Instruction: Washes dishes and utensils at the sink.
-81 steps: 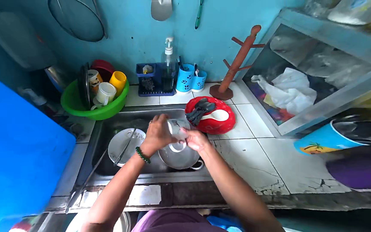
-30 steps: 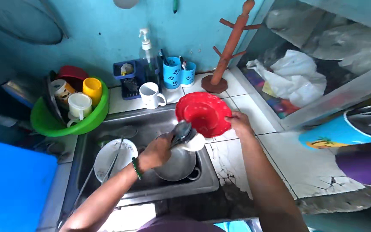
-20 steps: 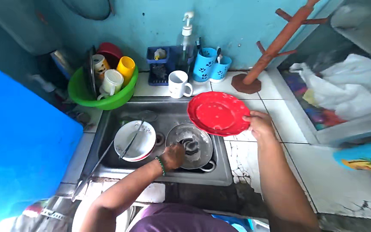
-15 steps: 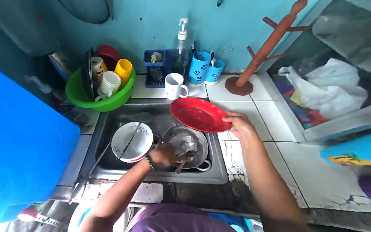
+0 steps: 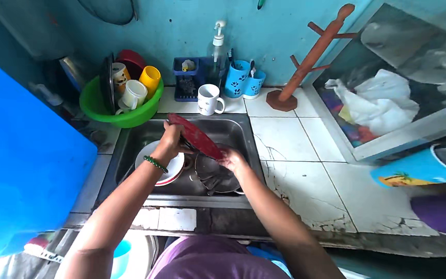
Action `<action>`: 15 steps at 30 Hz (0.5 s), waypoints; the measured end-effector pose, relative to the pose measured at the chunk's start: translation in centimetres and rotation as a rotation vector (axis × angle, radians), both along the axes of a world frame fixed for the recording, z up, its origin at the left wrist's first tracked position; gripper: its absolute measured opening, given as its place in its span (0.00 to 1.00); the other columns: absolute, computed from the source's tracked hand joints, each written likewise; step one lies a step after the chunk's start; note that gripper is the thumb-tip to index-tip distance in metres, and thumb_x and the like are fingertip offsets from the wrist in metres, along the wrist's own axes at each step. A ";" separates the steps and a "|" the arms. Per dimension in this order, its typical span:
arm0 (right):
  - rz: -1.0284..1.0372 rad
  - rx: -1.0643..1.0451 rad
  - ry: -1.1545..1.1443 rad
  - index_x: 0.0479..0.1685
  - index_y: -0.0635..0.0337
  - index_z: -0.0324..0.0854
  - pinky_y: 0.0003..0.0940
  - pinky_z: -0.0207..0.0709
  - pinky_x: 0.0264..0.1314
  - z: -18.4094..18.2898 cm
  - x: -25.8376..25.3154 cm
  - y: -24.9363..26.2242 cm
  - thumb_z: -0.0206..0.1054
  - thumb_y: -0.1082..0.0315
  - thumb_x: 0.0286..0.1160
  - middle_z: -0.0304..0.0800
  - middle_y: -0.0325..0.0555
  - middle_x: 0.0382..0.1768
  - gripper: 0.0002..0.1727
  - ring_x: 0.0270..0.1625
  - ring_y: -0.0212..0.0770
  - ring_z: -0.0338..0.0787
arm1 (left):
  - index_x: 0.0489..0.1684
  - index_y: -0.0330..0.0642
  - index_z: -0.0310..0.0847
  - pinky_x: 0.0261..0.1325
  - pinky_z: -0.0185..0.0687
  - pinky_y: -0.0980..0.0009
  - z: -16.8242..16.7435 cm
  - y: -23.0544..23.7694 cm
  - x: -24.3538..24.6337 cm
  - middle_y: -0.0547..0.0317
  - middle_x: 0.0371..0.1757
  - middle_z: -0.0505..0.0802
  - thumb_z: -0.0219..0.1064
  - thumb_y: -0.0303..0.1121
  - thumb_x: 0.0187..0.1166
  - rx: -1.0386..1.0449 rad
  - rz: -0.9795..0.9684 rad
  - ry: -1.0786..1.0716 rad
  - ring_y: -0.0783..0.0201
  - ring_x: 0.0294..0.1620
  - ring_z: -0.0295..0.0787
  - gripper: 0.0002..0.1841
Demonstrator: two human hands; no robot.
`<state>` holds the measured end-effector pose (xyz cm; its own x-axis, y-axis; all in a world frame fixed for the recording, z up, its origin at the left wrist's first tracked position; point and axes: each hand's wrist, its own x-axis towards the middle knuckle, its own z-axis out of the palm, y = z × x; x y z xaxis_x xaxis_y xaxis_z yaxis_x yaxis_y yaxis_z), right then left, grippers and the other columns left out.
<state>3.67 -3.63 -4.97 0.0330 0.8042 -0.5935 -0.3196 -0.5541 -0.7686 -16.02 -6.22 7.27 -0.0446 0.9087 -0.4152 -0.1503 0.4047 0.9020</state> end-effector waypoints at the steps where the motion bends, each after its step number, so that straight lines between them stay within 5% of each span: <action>1: -0.124 0.000 0.041 0.68 0.71 0.73 0.32 0.78 0.48 -0.9 -0.5 0.0 0.53 0.67 0.92 0.81 0.55 0.50 0.17 0.42 0.40 0.81 | 0.95 0.60 0.24 0.34 0.86 0.44 0.1 0.3 -0.2 0.34 0.64 0.82 0.49 0.30 0.83 0.008 0.013 0.041 0.40 0.47 0.89 0.42; 5: -0.610 0.037 0.031 0.59 0.71 0.75 0.34 0.76 0.48 -2.6 -2.5 -0.7 0.60 0.76 0.83 0.79 0.54 0.46 0.11 0.43 0.41 0.79 | 0.96 0.63 0.25 0.35 0.85 0.43 1.0 0.5 -1.2 0.33 0.68 0.81 0.46 0.31 0.88 0.034 0.020 0.163 0.38 0.50 0.88 0.39; 7: -0.699 0.046 -0.015 0.63 0.74 0.75 0.44 0.76 0.62 -2.7 -3.0 -1.5 0.59 0.73 0.87 0.80 0.61 0.56 0.14 0.56 0.49 0.80 | 0.97 0.64 0.27 0.37 0.85 0.42 1.1 0.3 -1.9 0.32 0.71 0.80 0.48 0.29 0.85 0.048 0.022 0.217 0.37 0.54 0.87 0.41; 10: -0.757 0.042 -0.042 0.61 0.73 0.78 0.43 0.76 0.60 -3.0 -3.4 -1.4 0.57 0.69 0.90 0.82 0.61 0.55 0.15 0.55 0.48 0.80 | 0.97 0.66 0.26 0.41 0.85 0.38 0.4 0.3 -3.2 0.31 0.74 0.78 0.50 0.32 0.86 0.074 0.044 0.300 0.34 0.59 0.85 0.42; 13: -0.735 0.058 -0.007 0.65 0.73 0.75 0.39 0.77 0.61 -3.5 -2.9 -1.0 0.53 0.69 0.91 0.81 0.61 0.58 0.16 0.56 0.47 0.82 | 0.97 0.56 0.37 0.45 0.86 0.38 0.0 0.0 -4.0 0.30 0.70 0.80 0.51 0.31 0.86 0.125 0.075 0.425 0.36 0.58 0.87 0.38; 15: -0.714 0.059 0.007 0.66 0.74 0.74 0.37 0.77 0.59 -3.7 -2.7 -0.8 0.52 0.71 0.91 0.81 0.61 0.58 0.16 0.55 0.46 0.82 | 0.91 0.40 0.54 0.59 0.83 0.40 0.5 -0.4 -4.1 0.30 0.67 0.84 0.54 0.31 0.88 0.240 0.051 0.624 0.39 0.62 0.86 0.30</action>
